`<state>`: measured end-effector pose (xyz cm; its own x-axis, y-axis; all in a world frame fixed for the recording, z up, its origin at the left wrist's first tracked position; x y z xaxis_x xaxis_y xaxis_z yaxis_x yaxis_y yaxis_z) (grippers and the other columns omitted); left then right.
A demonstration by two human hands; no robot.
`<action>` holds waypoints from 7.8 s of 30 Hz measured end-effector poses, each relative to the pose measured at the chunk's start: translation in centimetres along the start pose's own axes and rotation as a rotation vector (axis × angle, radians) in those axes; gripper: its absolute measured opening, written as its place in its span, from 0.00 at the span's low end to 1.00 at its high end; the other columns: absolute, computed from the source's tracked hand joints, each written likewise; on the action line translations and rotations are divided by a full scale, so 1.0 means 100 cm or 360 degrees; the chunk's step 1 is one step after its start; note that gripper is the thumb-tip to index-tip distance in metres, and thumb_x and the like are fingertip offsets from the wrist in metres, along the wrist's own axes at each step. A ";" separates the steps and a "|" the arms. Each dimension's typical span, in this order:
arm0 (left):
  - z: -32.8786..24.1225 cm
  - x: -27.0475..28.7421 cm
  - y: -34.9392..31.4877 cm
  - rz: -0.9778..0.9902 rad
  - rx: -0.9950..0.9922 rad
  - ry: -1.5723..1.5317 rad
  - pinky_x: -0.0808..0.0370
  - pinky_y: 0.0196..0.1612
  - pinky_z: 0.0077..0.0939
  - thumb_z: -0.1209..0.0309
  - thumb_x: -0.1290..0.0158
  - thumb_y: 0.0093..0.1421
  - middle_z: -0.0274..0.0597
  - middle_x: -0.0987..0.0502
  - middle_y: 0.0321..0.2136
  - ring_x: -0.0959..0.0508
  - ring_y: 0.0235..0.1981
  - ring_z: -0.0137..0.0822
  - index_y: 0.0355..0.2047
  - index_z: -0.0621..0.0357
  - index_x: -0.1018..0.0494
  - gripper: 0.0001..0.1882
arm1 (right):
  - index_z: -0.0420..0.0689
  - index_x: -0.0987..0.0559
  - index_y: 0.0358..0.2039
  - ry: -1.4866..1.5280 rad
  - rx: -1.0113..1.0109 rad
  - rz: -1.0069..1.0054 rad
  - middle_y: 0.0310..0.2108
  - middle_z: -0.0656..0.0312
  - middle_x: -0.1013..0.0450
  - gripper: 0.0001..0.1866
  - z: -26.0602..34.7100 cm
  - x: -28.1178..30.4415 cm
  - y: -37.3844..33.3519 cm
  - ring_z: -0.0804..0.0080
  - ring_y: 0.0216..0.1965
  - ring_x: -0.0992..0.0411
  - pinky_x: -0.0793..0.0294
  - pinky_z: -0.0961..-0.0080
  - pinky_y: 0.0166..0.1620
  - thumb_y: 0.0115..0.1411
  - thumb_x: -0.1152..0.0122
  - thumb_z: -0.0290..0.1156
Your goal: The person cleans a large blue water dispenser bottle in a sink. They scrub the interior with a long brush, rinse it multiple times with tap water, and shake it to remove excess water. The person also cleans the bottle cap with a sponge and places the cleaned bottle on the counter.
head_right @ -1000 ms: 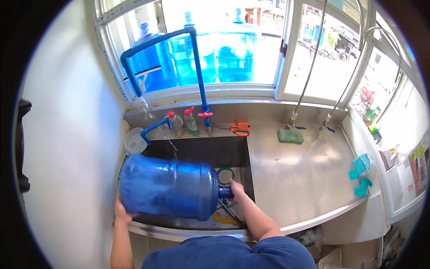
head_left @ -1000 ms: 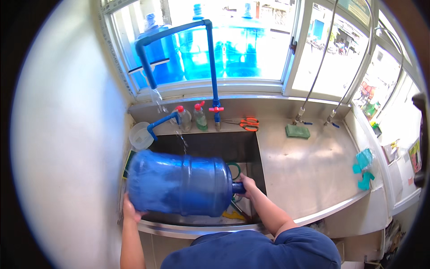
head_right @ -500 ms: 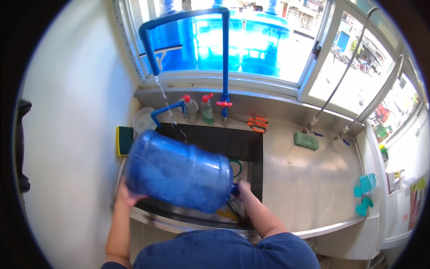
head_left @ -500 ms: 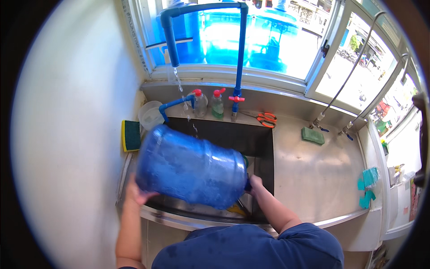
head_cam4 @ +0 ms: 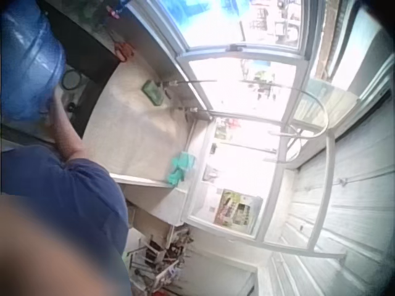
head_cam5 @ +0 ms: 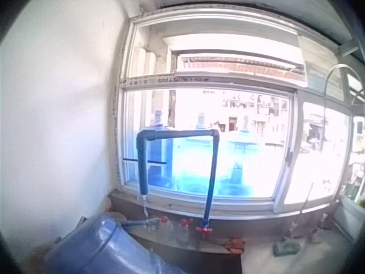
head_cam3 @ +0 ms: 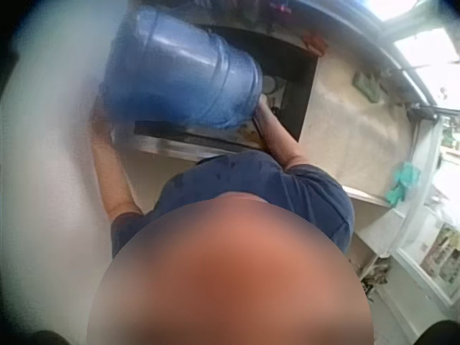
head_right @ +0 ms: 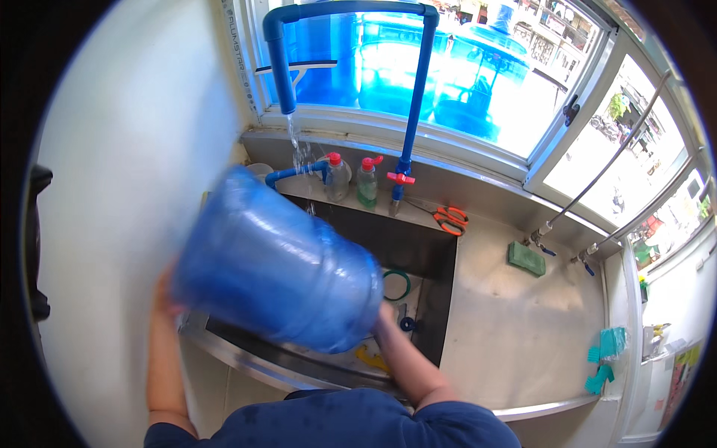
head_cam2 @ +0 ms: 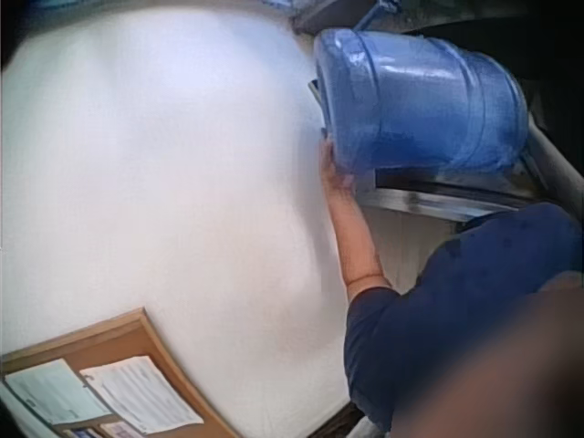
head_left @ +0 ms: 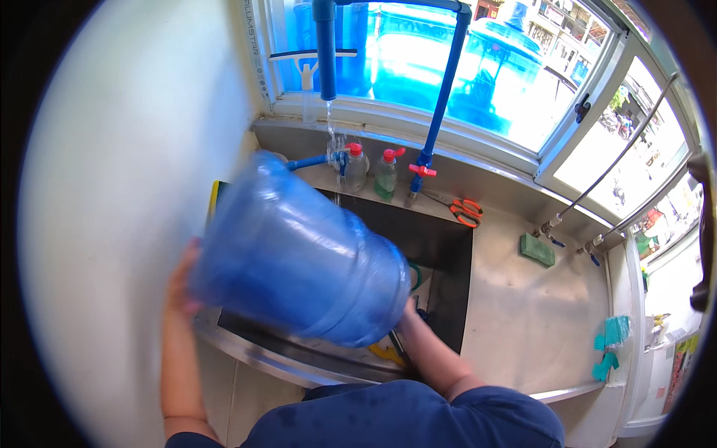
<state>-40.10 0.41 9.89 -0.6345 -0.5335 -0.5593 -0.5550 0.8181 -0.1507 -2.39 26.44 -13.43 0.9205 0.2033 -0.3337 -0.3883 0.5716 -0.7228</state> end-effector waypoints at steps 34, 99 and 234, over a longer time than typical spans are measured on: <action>-0.035 -0.226 0.006 0.0159 -0.0015 0.0522 0.24 0.44 0.27 0.59 0.42 0.62 0.43 0.21 0.37 0.21 0.36 0.32 0.47 0.68 0.28 0.23 | 0.41 0.23 0.44 0.0457 0.0205 0.0021 0.37 0.59 0.25 0.22 0.023 -0.053 -0.017 0.67 0.37 0.27 0.24 0.66 0.40 0.65 0.44 0.49; -0.015 -0.238 -0.082 -0.0350 -0.0001 0.0811 0.36 0.61 0.30 0.62 0.41 0.61 0.46 0.31 0.56 0.30 0.55 0.35 0.66 0.66 0.44 0.39 | 0.42 0.22 0.41 0.0696 0.0226 -0.0062 0.33 0.61 0.26 0.21 -0.017 -0.065 -0.028 0.68 0.33 0.27 0.24 0.68 0.38 0.64 0.42 0.50; 0.152 -0.195 0.135 -0.0281 -0.0257 0.1849 0.32 0.60 0.38 0.57 0.35 0.53 0.57 0.28 0.56 0.28 0.58 0.53 0.66 0.55 0.45 0.45 | 0.37 0.25 0.31 -0.0031 0.1171 -0.0361 0.22 0.53 0.24 0.37 0.295 -0.120 0.026 0.65 0.19 0.23 0.23 0.72 0.21 0.67 0.62 0.64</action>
<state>-27.02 25.08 6.32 -0.6042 -0.5798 0.5466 -0.6926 0.7213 -0.0003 -13.10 48.91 6.55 0.9774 0.0282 -0.2097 -0.0672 0.9811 -0.1814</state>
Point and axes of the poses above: each hand's wrist, its own y-axis towards the middle knuckle, its own x-axis out of the back of the hand, z = x × y, the point moved 6 cm from there along y, towards the middle knuckle
